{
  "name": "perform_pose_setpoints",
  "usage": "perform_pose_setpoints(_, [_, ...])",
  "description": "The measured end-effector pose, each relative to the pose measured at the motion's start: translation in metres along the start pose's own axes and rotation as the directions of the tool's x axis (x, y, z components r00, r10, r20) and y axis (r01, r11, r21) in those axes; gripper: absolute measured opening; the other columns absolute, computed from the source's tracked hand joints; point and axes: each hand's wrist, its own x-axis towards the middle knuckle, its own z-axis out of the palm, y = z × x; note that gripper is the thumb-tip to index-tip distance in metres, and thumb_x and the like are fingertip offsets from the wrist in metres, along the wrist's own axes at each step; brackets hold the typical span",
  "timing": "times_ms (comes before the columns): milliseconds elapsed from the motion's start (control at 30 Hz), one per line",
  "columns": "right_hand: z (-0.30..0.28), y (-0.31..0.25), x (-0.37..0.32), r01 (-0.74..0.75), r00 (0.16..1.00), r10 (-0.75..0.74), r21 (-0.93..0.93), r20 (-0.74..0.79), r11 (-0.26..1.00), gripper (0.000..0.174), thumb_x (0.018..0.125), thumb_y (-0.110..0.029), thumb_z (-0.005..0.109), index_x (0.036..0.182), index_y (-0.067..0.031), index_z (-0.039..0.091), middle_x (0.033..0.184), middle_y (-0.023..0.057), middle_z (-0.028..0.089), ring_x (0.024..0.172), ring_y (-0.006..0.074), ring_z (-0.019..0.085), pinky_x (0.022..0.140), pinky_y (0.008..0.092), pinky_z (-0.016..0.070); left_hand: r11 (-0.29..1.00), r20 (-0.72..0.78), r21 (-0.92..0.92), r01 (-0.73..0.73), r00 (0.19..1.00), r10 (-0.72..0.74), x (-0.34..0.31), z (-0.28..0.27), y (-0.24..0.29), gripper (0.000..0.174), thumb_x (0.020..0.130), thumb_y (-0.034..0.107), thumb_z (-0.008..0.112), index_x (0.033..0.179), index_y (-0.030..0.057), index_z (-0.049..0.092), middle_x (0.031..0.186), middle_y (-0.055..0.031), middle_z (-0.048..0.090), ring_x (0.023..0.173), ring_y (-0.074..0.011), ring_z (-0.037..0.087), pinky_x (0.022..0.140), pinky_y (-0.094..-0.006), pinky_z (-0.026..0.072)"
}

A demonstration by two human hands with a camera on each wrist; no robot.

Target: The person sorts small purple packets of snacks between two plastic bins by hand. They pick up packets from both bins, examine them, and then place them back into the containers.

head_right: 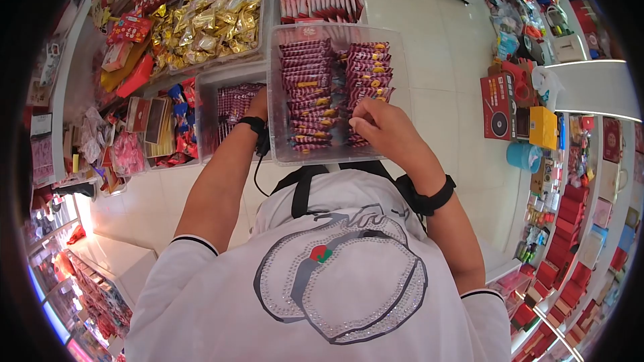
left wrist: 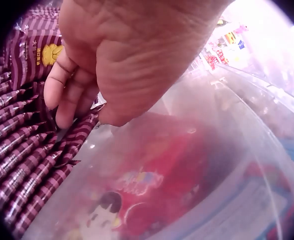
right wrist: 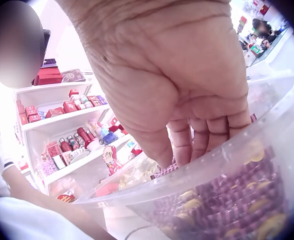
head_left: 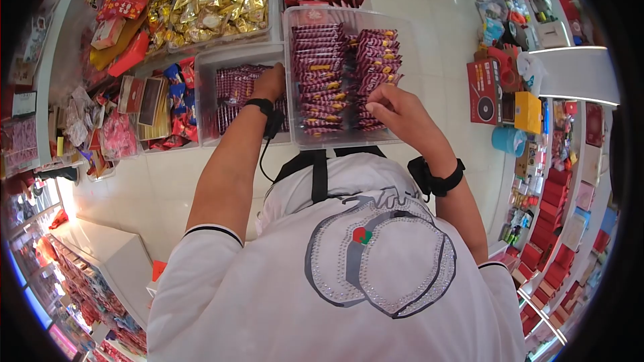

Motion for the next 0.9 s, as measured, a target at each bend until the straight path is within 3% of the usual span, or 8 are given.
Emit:
perform_pose_setpoints(167, [0.0,0.003,0.0,0.018,1.0,-0.018,-0.008,-0.003,1.0,0.015,0.098,-0.014,0.068,0.102,-0.0005,0.064,0.084,0.0019,0.063,0.075,0.0094,0.054,0.068,0.0272,0.0461,1.0,-0.128,0.019,0.008,0.992,-0.005,-0.007,0.003,-0.002,0.023,0.096,0.017,0.053,0.112,0.0024,0.058,0.105,-0.0261,0.071,0.101,-0.0458,0.068,0.084,-0.0563,0.0525])
perform_pose_setpoints(267, [-0.005,0.001,0.0,0.014,1.0,-0.014,0.026,-0.002,1.0,0.015,0.098,-0.014,0.068,0.103,-0.0007,0.064,0.085,0.0007,0.063,0.076,0.0084,0.055,0.069,0.0266,0.0467,0.998,-0.337,-0.054,-0.03,0.941,0.01,-0.047,-0.041,0.037,0.029,0.094,0.015,0.056,0.12,0.0017,0.058,0.102,-0.0271,0.071,0.1,-0.0467,0.067,0.083,-0.0561,0.053])
perform_pose_setpoints(367, [-0.014,-0.005,0.002,0.016,1.0,-0.014,0.137,-0.016,0.99,0.015,0.098,-0.014,0.068,0.103,-0.0007,0.064,0.085,-0.0004,0.063,0.077,0.0074,0.055,0.069,0.0257,0.0472,0.987,-0.443,-0.149,0.061,0.888,-0.122,-0.074,-0.076,0.043,0.038,0.092,0.013,0.06,0.129,0.0023,0.057,0.1,-0.0267,0.071,0.096,-0.0414,0.071,0.081,-0.0495,0.0552])
perform_pose_setpoints(467, [-0.021,-0.012,0.01,0.052,0.998,-0.043,0.215,-0.046,0.975,0.014,0.098,-0.014,0.068,0.102,-0.0012,0.063,0.086,-0.0009,0.062,0.077,0.0065,0.056,0.07,0.0248,0.0478,0.898,-0.355,-0.435,-0.063,0.929,-0.107,-0.103,-0.119,0.032,0.042,0.094,0.013,0.063,0.134,0.0029,0.056,0.098,-0.0179,0.072,0.087,-0.0252,0.072,0.078,-0.0379,0.0554])
perform_pose_setpoints(567, [-0.028,-0.039,0.021,0.052,0.998,-0.059,0.254,0.019,0.966,0.019,0.099,-0.015,0.067,0.112,-0.003,0.064,0.092,-0.0018,0.063,0.083,0.0053,0.059,0.072,0.0238,0.0509,0.613,-0.284,-0.767,-0.189,0.957,-0.061,-0.15,-0.175,0.081,0.038,0.097,0.014,0.065,0.133,0.003,0.058,0.098,-0.0062,0.067,0.085,-0.01,0.062,0.074,-0.0276,0.0519])
perform_pose_setpoints(667, [-0.013,-0.065,0.037,0.169,0.985,-0.175,0.279,-0.003,0.945,0.029,0.098,-0.016,0.068,0.123,-0.0028,0.062,0.093,-0.0009,0.064,0.08,0.0064,0.06,0.07,0.0241,0.0515,0.667,-0.317,-0.668,-0.328,0.938,0.144,-0.176,-0.205,0.129,0.038,0.099,0.013,0.064,0.134,0.0027,0.056,0.098,-0.0015,0.063,0.086,-0.0058,0.057,0.074,-0.0248,0.0504])
perform_pose_setpoints(767, [0.003,-0.092,0.045,0.128,0.981,-0.181,0.461,0.072,0.878,0.036,0.099,-0.017,0.067,0.13,-0.0021,0.059,0.094,0.0011,0.066,0.077,0.0072,0.061,0.068,0.0233,0.0521,0.684,-0.288,-0.638,-0.354,0.933,0.215,-0.183,-0.205,0.171,0.041,0.1,0.01,0.064,0.137,0.001,0.052,0.096,0.0018,0.057,0.089,-0.0055,0.056,0.079,-0.0213,0.0467])
perform_pose_setpoints(900, [0.003,-0.089,0.056,0.086,0.976,-0.172,0.487,0.133,0.869,0.037,0.099,-0.016,0.067,0.131,0.0011,0.056,0.095,0.0034,0.067,0.073,0.0086,0.063,0.065,0.023,0.053,0.657,-0.346,-0.644,-0.391,0.915,0.206,-0.173,-0.193,0.186,0.039,0.1,0.014,0.065,0.134,0.0008,0.051,0.103,-0.0028,0.063,0.093,-0.0071,0.059,0.075,-0.0213,0.0474])
